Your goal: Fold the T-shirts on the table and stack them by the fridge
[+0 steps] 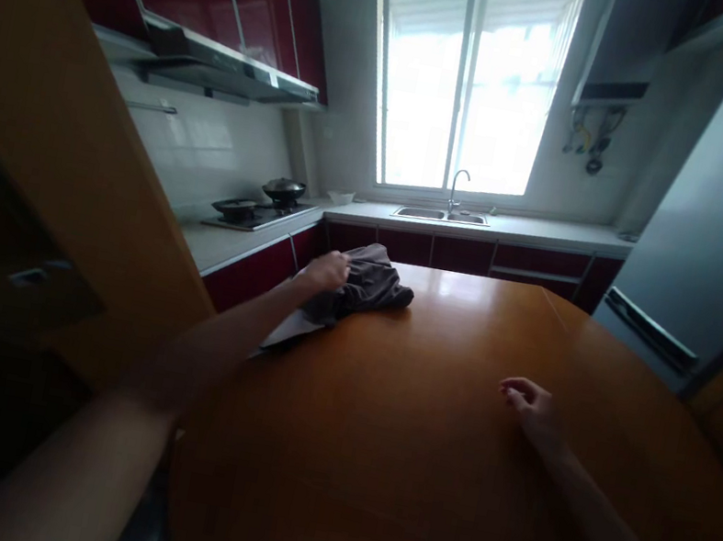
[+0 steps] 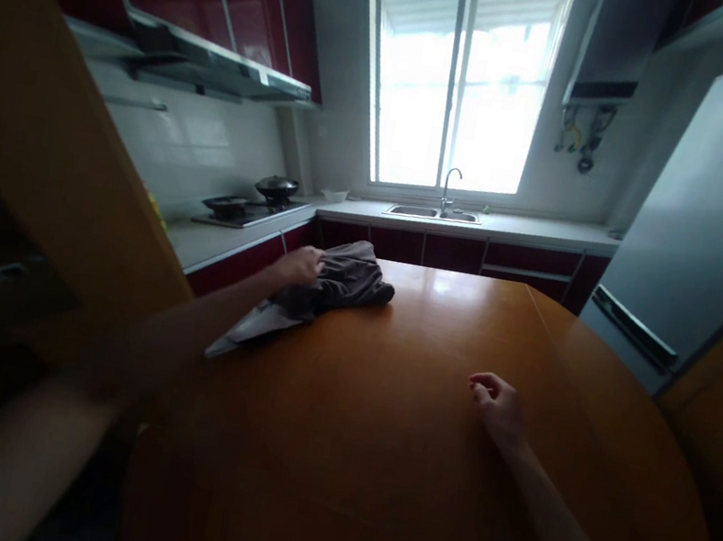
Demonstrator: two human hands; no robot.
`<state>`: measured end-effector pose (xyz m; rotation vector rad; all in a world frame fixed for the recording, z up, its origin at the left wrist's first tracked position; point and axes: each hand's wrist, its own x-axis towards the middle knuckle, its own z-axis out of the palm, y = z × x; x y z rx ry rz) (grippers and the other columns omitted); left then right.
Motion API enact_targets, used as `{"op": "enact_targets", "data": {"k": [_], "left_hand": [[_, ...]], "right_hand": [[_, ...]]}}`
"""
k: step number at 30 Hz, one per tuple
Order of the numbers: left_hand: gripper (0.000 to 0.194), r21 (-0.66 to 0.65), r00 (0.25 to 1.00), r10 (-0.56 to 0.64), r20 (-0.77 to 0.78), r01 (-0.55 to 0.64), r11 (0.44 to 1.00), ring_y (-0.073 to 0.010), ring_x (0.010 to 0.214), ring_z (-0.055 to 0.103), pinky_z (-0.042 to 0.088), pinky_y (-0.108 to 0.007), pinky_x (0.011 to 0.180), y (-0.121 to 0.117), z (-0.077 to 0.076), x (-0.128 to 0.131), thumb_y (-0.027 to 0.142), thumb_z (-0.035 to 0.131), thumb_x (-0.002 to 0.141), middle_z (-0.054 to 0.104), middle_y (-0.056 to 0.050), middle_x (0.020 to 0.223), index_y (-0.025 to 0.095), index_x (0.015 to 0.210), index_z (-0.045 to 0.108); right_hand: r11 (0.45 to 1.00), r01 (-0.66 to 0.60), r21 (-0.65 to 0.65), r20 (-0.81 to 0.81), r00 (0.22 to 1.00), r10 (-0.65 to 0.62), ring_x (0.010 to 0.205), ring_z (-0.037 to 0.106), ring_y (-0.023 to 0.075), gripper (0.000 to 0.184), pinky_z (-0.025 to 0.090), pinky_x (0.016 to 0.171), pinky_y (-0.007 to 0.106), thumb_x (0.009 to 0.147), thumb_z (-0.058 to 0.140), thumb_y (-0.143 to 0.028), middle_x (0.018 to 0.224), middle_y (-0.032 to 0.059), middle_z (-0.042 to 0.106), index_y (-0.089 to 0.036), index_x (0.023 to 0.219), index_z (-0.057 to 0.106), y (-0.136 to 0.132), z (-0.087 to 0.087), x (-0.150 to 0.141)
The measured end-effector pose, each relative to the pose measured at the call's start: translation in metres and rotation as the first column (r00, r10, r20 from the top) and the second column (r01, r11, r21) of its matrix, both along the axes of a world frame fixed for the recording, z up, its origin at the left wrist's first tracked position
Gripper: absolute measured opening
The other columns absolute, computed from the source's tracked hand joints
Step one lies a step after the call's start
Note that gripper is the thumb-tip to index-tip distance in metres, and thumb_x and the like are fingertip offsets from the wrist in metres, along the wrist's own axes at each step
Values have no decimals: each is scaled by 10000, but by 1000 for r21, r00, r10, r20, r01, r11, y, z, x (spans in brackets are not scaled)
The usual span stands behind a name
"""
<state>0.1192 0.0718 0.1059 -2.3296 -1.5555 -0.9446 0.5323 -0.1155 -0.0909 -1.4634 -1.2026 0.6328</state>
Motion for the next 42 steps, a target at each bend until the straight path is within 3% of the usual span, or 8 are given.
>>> {"op": "enact_targets", "data": {"k": [4, 6, 10, 16, 30, 34, 38, 42], "left_hand": [[331, -203, 977, -195, -81, 175, 963, -211, 1178, 648, 490, -309, 1017, -44, -93, 51, 350, 518, 982, 697, -99, 1276, 169, 1215, 669], [458, -321, 960, -264, -97, 221, 921, -247, 1379, 500, 411, -402, 1135, -63, -133, 76, 406, 458, 1001, 551, -97, 1483, 198, 1394, 567], [665, -444, 952, -274, -137, 188, 876, -324, 1545, 160, 171, -622, 1211, -79, -172, 107, 608, 372, 987, 236, -75, 1668, 275, 1562, 359], [726, -511, 926, -280, -254, 118, 851, -339, 1547, 134, 88, -645, 1210, -70, -179, 113, 696, 278, 960, 209, -50, 1676, 319, 1579, 326], [615, -470, 946, -305, -112, 220, 855, -376, 1520, 220, 120, -679, 1185, -70, -185, 111, 631, 423, 953, 327, -87, 1634, 315, 1477, 483], [428, -361, 971, -233, 52, 236, 902, -306, 1424, 418, 276, -546, 1194, -62, -179, 107, 424, 470, 978, 499, -87, 1517, 265, 1362, 575], [350, -96, 972, 13, 234, 9, 995, -283, 1341, 484, 370, -456, 1140, -45, -150, 75, 278, 445, 978, 565, -109, 1401, 228, 1292, 592], [483, 27, 916, 280, 287, -300, 954, -373, 1454, 302, 273, -564, 1156, -32, -124, 19, 306, 524, 956, 384, -159, 1548, 217, 1430, 483]], "right_hand": [[996, 6, 88, 253, 967, -28, 985, 676, 250, 367, 538, 882, 387, 809, 512, -370, 1091, 134, 716, -164, 1043, 708, 9, 0, -25], [998, -5, 55, 419, 908, -18, 1164, 614, 268, 424, 485, 1003, 420, 849, 488, -344, 1252, 151, 662, -161, 1177, 682, 17, 4, -40], [986, 86, -145, 694, 718, 39, 1479, 302, 314, 595, 263, 1171, 540, 944, 470, -446, 1601, 145, 363, -211, 1491, 480, 35, 16, -72], [914, 94, -395, 770, 577, 273, 1556, 61, 299, 723, 10, 1204, 583, 985, 347, -612, 1690, 140, 122, -241, 1602, 278, 52, 16, -94], [929, 56, -367, 762, 591, 265, 1550, 121, 298, 721, 49, 1213, 571, 981, 375, -620, 1673, 152, 188, -217, 1578, 343, 54, 9, -86], [927, 50, -372, 756, 596, 271, 1551, 118, 298, 710, 47, 1214, 573, 986, 382, -608, 1673, 153, 185, -213, 1575, 351, 53, 10, -86], [927, 47, -372, 752, 601, 271, 1551, 118, 295, 697, 53, 1215, 576, 989, 391, -594, 1671, 153, 196, -209, 1570, 362, 52, 11, -87], [932, 54, -358, 758, 599, 257, 1548, 136, 301, 688, 68, 1210, 588, 989, 396, -590, 1663, 161, 220, -208, 1560, 382, 52, 9, -87]]}}
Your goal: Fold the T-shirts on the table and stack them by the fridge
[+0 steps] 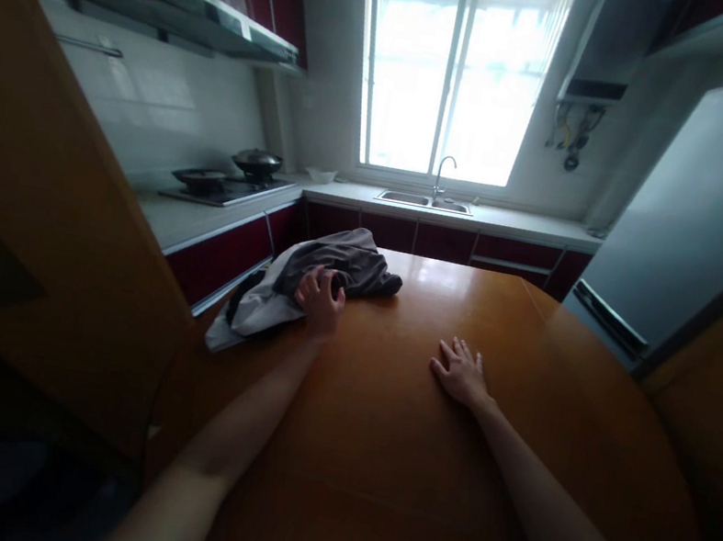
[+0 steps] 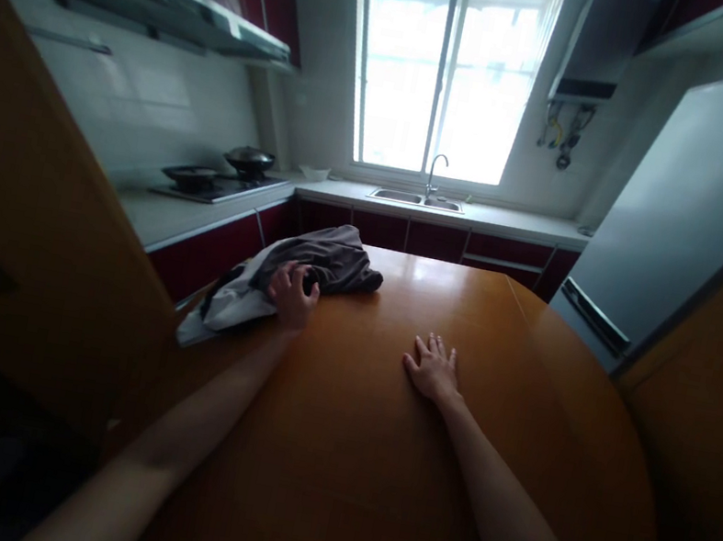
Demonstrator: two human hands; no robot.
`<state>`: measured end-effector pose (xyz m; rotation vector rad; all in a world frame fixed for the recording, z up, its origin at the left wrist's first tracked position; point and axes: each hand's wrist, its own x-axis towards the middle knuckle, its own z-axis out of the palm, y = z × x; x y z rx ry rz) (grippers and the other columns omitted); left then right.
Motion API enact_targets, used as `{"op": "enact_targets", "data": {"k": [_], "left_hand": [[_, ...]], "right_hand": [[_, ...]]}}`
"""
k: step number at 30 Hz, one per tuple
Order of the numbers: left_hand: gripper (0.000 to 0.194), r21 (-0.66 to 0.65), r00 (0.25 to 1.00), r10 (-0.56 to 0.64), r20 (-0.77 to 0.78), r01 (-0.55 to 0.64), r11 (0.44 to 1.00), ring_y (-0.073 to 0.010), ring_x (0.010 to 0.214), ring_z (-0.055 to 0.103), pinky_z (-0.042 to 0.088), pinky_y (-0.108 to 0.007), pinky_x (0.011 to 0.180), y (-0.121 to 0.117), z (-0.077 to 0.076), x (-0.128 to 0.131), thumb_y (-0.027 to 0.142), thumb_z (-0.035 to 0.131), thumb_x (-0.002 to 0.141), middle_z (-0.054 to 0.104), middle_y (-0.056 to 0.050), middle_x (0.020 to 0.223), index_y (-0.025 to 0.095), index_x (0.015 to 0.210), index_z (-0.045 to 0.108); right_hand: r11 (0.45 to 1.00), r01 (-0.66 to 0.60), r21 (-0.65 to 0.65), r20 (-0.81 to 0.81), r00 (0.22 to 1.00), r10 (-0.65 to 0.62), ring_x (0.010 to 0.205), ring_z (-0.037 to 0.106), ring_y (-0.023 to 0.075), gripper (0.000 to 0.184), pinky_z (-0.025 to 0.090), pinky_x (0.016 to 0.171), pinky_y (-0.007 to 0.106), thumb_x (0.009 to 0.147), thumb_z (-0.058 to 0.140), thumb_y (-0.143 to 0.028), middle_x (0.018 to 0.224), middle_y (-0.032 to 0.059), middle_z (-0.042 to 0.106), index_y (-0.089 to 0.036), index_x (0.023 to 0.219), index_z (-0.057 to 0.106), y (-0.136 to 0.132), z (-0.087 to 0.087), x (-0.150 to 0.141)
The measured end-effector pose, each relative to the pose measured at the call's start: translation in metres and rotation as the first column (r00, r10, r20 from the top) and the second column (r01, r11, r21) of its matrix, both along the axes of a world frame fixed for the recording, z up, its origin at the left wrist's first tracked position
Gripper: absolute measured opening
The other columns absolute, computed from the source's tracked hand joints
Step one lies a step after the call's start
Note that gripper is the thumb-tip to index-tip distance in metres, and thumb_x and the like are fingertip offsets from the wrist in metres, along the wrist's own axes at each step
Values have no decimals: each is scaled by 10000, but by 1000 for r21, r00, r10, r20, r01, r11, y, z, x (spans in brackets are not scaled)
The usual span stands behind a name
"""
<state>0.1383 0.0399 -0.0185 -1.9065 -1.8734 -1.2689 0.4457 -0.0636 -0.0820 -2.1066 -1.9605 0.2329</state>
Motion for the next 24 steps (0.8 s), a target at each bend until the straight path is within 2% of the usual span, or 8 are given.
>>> {"op": "enact_targets", "data": {"k": [3, 6, 10, 12, 16, 18, 21, 24], "left_hand": [[619, -59, 996, 84, 8, -83, 995, -410, 1414, 344, 281, -594, 1129, 6, 4, -34, 312, 584, 922, 435, -206, 1493, 186, 1502, 406], [408, -104, 999, 46, 17, -44, 994, -352, 1290, 488, 286, -549, 1148, 10, 2, -43, 231, 505, 947, 616, -167, 1266, 173, 1345, 572], [337, -10, 952, -307, -13, 307, 952, -248, 1206, 554, 388, -398, 1115, 4, -5, -5, 143, 451, 943, 643, -110, 1184, 200, 1208, 650], [369, -43, 830, -554, -66, 552, 833, -213, 1171, 578, 436, -350, 1073, -6, -13, 27, 104, 444, 924, 651, -86, 1165, 225, 1189, 669], [475, -293, 361, -906, -219, 862, 414, -205, 1226, 576, 419, -354, 1108, -38, -31, 78, 78, 533, 842, 635, -61, 1302, 273, 1251, 675], [455, -327, 260, -925, -278, 880, 346, -238, 1325, 514, 317, -431, 1194, -54, -34, 88, 157, 579, 861, 604, -54, 1383, 295, 1287, 660], [379, -257, 368, -875, -313, 854, 451, -259, 1391, 451, 169, -509, 1250, -68, -30, 88, 300, 562, 935, 584, -44, 1422, 317, 1303, 647], [370, -131, 650, -715, -257, 710, 692, -244, 1422, 412, 143, -496, 1259, -65, -26, 81, 313, 444, 1003, 558, -51, 1449, 302, 1326, 624]], "right_hand": [[1000, -4, 7, 6, 1000, 4, 1545, 148, 306, 678, 82, 1204, 599, 986, 401, -589, 1657, 162, 240, -214, 1551, 400, 1, -2, 1], [1000, -1, 13, 11, 1000, 1, 1543, 155, 310, 676, 84, 1204, 600, 984, 404, -585, 1654, 163, 251, -209, 1546, 410, 1, -3, 1], [999, -2, 32, -10, 1000, 2, 1539, 167, 325, 677, 84, 1203, 609, 976, 425, -577, 1647, 171, 266, -192, 1533, 430, 2, -6, 2], [997, 8, 73, -56, 998, -4, 1531, 198, 324, 678, 87, 1203, 618, 974, 435, -547, 1635, 168, 298, -181, 1544, 401, 3, -8, 3], [966, 119, 228, -269, 962, -55, 1452, 385, 286, 622, 214, 1206, 539, 994, 341, -418, 1561, 159, 439, -150, 1555, 355, 7, -12, 11], [937, 164, 309, -354, 934, -47, 1408, 446, 268, 620, 305, 1181, 454, 985, 322, -407, 1524, 168, 482, -118, 1529, 392, 8, -12, 14], [913, 131, 388, -356, 934, 17, 1395, 453, 270, 624, 338, 1169, 433, 963, 366, -440, 1497, 164, 507, -127, 1497, 448, 6, -9, 13], [903, 11, 429, -282, 952, 122, 1422, 411, 278, 609, 308, 1186, 465, 964, 392, -454, 1514, 136, 494, -174, 1501, 458, 1, -4, 4]]}}
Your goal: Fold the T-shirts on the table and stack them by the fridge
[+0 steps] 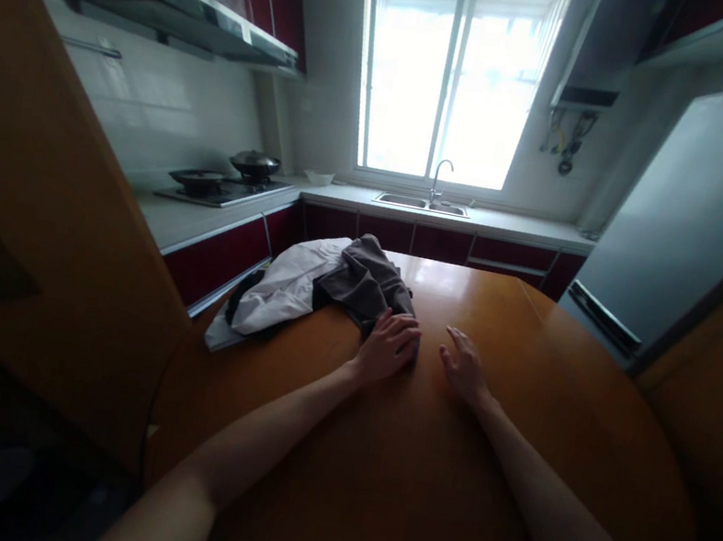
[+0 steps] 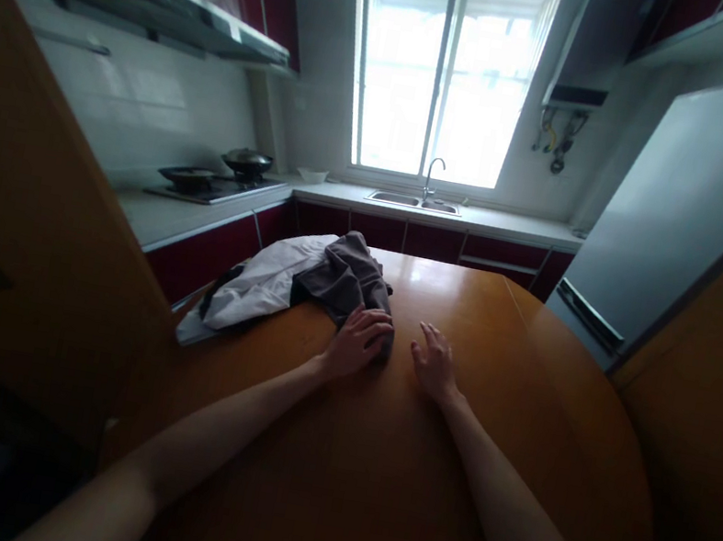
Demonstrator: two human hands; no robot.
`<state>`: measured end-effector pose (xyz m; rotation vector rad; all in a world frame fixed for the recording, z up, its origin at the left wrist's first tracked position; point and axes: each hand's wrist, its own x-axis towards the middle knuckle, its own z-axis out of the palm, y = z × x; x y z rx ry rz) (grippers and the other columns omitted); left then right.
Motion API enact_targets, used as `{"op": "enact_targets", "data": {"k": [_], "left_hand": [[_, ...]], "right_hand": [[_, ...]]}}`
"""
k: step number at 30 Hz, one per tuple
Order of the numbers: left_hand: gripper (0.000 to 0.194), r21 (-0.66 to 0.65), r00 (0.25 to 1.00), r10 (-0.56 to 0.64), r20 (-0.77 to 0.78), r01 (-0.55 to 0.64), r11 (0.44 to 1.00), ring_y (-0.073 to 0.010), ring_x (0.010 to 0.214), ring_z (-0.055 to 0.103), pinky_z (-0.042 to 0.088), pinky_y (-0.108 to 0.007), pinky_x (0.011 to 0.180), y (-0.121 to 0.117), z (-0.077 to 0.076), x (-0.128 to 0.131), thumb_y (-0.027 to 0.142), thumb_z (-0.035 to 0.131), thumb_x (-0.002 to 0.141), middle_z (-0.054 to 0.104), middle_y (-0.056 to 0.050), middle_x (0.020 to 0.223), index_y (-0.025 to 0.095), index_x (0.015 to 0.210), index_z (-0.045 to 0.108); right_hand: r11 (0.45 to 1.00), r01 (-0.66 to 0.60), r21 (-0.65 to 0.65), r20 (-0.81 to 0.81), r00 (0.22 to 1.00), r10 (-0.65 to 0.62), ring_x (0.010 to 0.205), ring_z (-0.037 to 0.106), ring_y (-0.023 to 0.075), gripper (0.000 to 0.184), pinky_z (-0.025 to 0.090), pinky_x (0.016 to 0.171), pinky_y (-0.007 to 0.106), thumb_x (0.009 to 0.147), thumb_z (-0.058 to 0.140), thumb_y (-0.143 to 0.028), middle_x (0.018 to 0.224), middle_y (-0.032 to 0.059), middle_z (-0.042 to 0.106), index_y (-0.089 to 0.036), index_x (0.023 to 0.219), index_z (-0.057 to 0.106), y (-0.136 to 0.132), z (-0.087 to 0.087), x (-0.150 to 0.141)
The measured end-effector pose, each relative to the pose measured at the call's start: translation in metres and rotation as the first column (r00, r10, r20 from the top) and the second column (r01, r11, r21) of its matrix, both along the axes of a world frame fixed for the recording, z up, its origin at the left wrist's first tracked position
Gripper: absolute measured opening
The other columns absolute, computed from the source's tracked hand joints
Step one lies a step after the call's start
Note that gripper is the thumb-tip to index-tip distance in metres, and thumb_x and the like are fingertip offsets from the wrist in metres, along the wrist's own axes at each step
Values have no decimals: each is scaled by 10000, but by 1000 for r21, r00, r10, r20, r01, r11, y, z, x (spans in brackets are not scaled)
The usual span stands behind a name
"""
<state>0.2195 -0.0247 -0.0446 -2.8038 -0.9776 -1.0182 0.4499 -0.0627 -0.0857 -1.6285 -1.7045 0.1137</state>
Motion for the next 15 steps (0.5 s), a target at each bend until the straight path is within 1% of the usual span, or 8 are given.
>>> {"op": "enact_targets", "data": {"k": [1, 3, 4, 6, 7, 9, 12, 15], "left_hand": [[389, -10, 989, 136, 56, -136, 991, -251, 1449, 374, 147, -499, 1256, 5, -1, -2, 315, 419, 1012, 526, -62, 1481, 288, 1357, 598], [454, -94, 908, 401, 119, -391, 915, -302, 1501, 275, 166, -548, 1235, 19, -5, -6, 351, 402, 1018, 424, -107, 1563, 248, 1447, 512], [505, -160, 859, 501, 110, -482, 862, -340, 1516, 228, 174, -587, 1217, 26, -9, -8, 387, 399, 1018, 368, -136, 1596, 226, 1494, 454], [626, -281, 795, 605, 30, -574, 769, -415, 1521, 171, 173, -664, 1177, 37, -17, -10, 481, 387, 1014, 289, -195, 1627, 189, 1566, 337], [676, -322, 786, 618, -15, -589, 741, -442, 1517, 159, 161, -692, 1162, 41, -20, -10, 525, 372, 1011, 270, -216, 1630, 179, 1586, 293], [720, -354, 794, 603, -76, -587, 728, -464, 1511, 160, 118, -723, 1150, 45, -25, -9, 577, 335, 1006, 280, -233, 1623, 175, 1599, 261], [695, -381, 849, 517, -108, -516, 767, -444, 1495, 242, 55, -731, 1155, 45, -26, -8, 591, 281, 1015, 387, -205, 1581, 186, 1579, 314], [632, -408, 904, 418, -87, -415, 813, -367, 1447, 386, 33, -688, 1185, 45, -24, -9, 564, 272, 1031, 494, -158, 1521, 210, 1543, 383]], "right_hand": [[999, -37, 6, 22, 999, 37, 1433, 395, 278, 609, 304, 1188, 469, 971, 390, -459, 1531, 128, 476, -185, 1512, 446, -2, 2, -4], [994, -106, -2, 67, 992, 106, 1460, 360, 278, 618, 296, 1190, 473, 990, 379, -476, 1572, 116, 427, -206, 1545, 400, -6, 5, -14], [991, -136, -17, 93, 986, 137, 1476, 335, 277, 623, 287, 1193, 476, 999, 371, -486, 1593, 113, 397, -218, 1562, 373, -8, 7, -19], [982, -181, -60, 144, 971, 188, 1511, 268, 281, 631, 262, 1199, 483, 1015, 360, -498, 1635, 110, 320, -238, 1589, 321, -11, 9, -26], [977, -196, -82, 166, 964, 207, 1524, 234, 286, 634, 251, 1201, 488, 1020, 359, -501, 1652, 111, 280, -246, 1598, 300, -13, 9, -28], [968, -219, -124, 191, 952, 240, 1540, 179, 297, 637, 236, 1201, 497, 1025, 365, -502, 1675, 109, 210, -265, 1608, 269, -14, 11, -30], [952, -242, -186, 192, 941, 277, 1548, 141, 306, 633, 219, 1200, 518, 1031, 367, -502, 1685, 103, 167, -294, 1614, 236, -17, 14, -31], [933, -254, -257, 187, 934, 306, 1545, 139, 331, 618, 182, 1199, 573, 1035, 367, -499, 1684, 103, 169, -320, 1611, 234, -18, 16, -32]]}}
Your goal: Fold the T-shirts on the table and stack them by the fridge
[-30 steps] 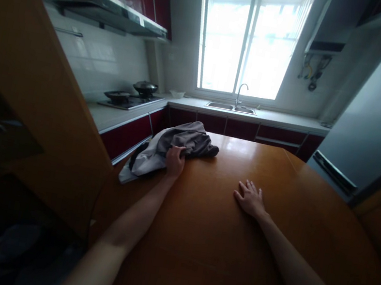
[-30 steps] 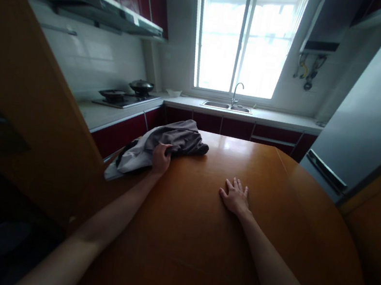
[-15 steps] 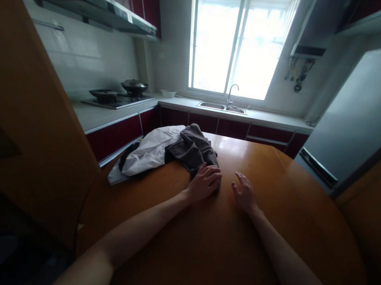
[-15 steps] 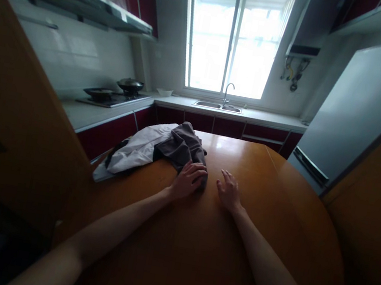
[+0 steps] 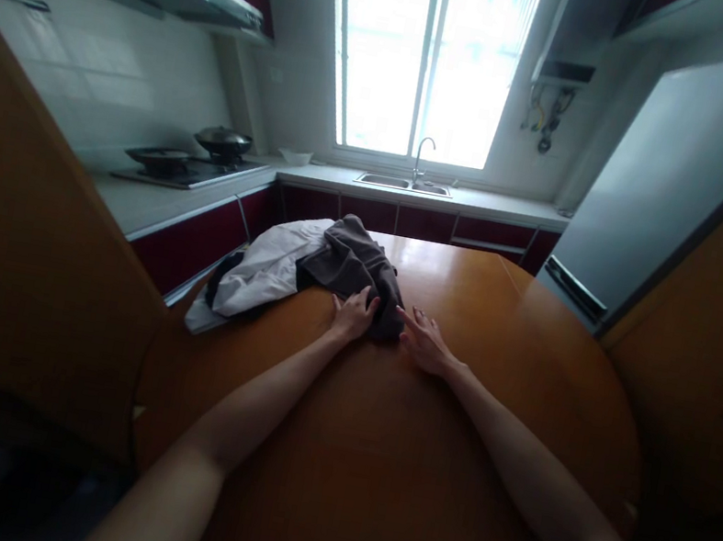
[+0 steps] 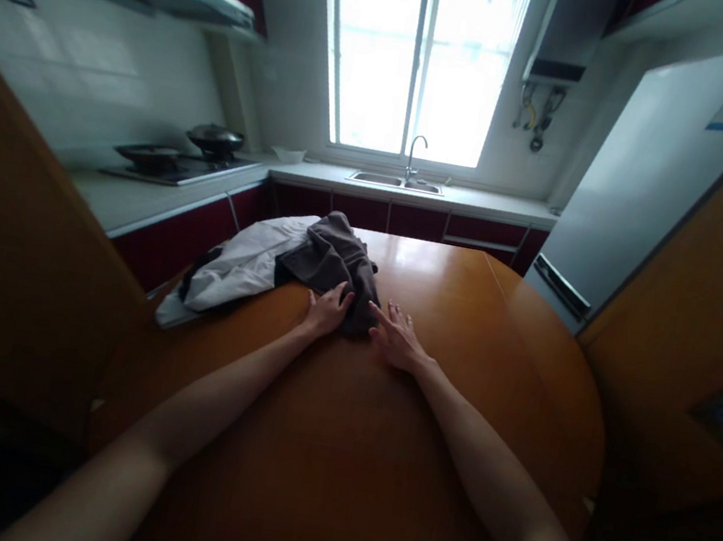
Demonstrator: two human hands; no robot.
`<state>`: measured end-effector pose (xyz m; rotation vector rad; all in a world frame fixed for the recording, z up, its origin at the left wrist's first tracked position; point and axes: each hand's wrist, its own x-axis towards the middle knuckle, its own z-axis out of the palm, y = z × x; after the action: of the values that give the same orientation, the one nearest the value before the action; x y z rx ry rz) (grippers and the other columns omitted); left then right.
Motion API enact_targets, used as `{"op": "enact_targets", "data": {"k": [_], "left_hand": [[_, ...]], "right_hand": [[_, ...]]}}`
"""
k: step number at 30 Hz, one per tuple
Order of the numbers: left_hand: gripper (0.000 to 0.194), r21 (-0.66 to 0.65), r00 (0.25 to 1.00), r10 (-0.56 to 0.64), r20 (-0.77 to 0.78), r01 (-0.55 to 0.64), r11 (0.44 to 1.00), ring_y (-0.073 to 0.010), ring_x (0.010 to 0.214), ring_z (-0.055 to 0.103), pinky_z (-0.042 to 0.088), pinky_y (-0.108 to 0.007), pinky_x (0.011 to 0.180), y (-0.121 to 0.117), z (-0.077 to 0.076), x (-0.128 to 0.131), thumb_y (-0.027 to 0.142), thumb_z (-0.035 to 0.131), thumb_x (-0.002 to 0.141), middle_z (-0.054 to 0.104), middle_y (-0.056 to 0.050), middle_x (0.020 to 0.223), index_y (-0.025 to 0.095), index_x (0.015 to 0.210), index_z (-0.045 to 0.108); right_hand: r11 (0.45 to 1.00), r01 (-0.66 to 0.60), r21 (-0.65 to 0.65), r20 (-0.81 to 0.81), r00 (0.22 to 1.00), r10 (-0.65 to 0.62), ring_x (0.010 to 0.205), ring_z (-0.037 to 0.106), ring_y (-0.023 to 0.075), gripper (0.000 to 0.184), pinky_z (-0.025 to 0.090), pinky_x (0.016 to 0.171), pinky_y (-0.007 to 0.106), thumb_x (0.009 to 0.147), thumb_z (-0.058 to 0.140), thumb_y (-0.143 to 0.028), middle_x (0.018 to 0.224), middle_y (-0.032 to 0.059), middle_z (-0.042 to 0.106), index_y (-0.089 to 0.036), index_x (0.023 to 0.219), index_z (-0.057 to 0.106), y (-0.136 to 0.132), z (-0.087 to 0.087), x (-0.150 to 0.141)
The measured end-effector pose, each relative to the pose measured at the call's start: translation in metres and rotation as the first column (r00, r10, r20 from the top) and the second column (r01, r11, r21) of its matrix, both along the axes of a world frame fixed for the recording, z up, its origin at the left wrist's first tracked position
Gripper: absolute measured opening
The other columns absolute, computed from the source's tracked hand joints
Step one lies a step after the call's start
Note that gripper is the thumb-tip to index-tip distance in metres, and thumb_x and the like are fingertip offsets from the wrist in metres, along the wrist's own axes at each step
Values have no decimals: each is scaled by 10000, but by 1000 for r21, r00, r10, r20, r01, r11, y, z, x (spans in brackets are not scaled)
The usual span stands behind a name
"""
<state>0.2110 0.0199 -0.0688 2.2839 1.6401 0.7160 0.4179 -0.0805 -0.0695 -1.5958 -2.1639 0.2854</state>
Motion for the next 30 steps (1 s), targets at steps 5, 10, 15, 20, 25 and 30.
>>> {"op": "enact_targets", "data": {"k": [5, 10, 15, 20, 25, 30], "left_hand": [[572, 41, 958, -283, -49, 286, 957, -287, 1424, 443, 112, -600, 1221, 1, -2, -1, 510, 360, 1030, 505, -98, 1523, 249, 1537, 391], [621, 9, 880, -471, -65, 472, 881, -272, 1460, 392, 184, -537, 1227, 4, -7, -4, 546, 374, 1017, 424, -55, 1582, 276, 1574, 333], [654, 16, 850, -527, -18, 527, 850, -283, 1443, 418, 198, -511, 1234, 7, -7, -8, 585, 361, 1011, 440, -56, 1570, 242, 1568, 361], [622, 108, 802, -596, -30, 595, 796, -286, 1334, 545, 286, -481, 1205, 0, -4, -10, 555, 401, 1011, 560, -77, 1475, 214, 1530, 436], [548, 221, 676, -732, -87, 729, 648, -263, 1225, 618, 440, -410, 1089, -18, 4, -9, 467, 462, 1012, 647, -111, 1363, 194, 1487, 492], [481, 353, 689, -704, -173, 710, 609, -248, 1329, 515, 363, -416, 1157, -19, 7, -8, 378, 567, 975, 594, -87, 1406, 243, 1436, 536]], "right_hand": [[998, -36, -47, 3, 999, 36, 1541, 169, 313, 575, 150, 1195, 625, 1037, 357, -516, 1666, 92, 245, -332, 1581, 322, 1, -2, -1], [997, 4, 76, -126, 992, 5, 1436, 401, 277, 507, 257, 1200, 524, 1024, 411, -476, 1560, 107, 441, -255, 1467, 521, 5, -9, 2], [974, 17, 227, -319, 946, 58, 1104, 628, 254, 314, 497, 999, 397, 887, 647, -340, 1251, 120, 631, -187, 1153, 716, 17, -22, 9], [966, 57, 253, -330, 944, 31, 763, 583, 167, 135, 509, 734, 306, 745, 642, -155, 910, 25, 600, -201, 865, 683, 19, -23, 20], [962, -17, 273, -228, 970, 82, 729, 511, 159, 172, 438, 678, 279, 630, 578, -100, 834, -1, 545, -207, 765, 581, -2, 3, 56], [947, 22, 321, -113, 993, 15, 780, 517, 208, 198, 421, 712, 330, 622, 532, -79, 825, 35, 540, -223, 757, 528, -28, 24, 139]]}}
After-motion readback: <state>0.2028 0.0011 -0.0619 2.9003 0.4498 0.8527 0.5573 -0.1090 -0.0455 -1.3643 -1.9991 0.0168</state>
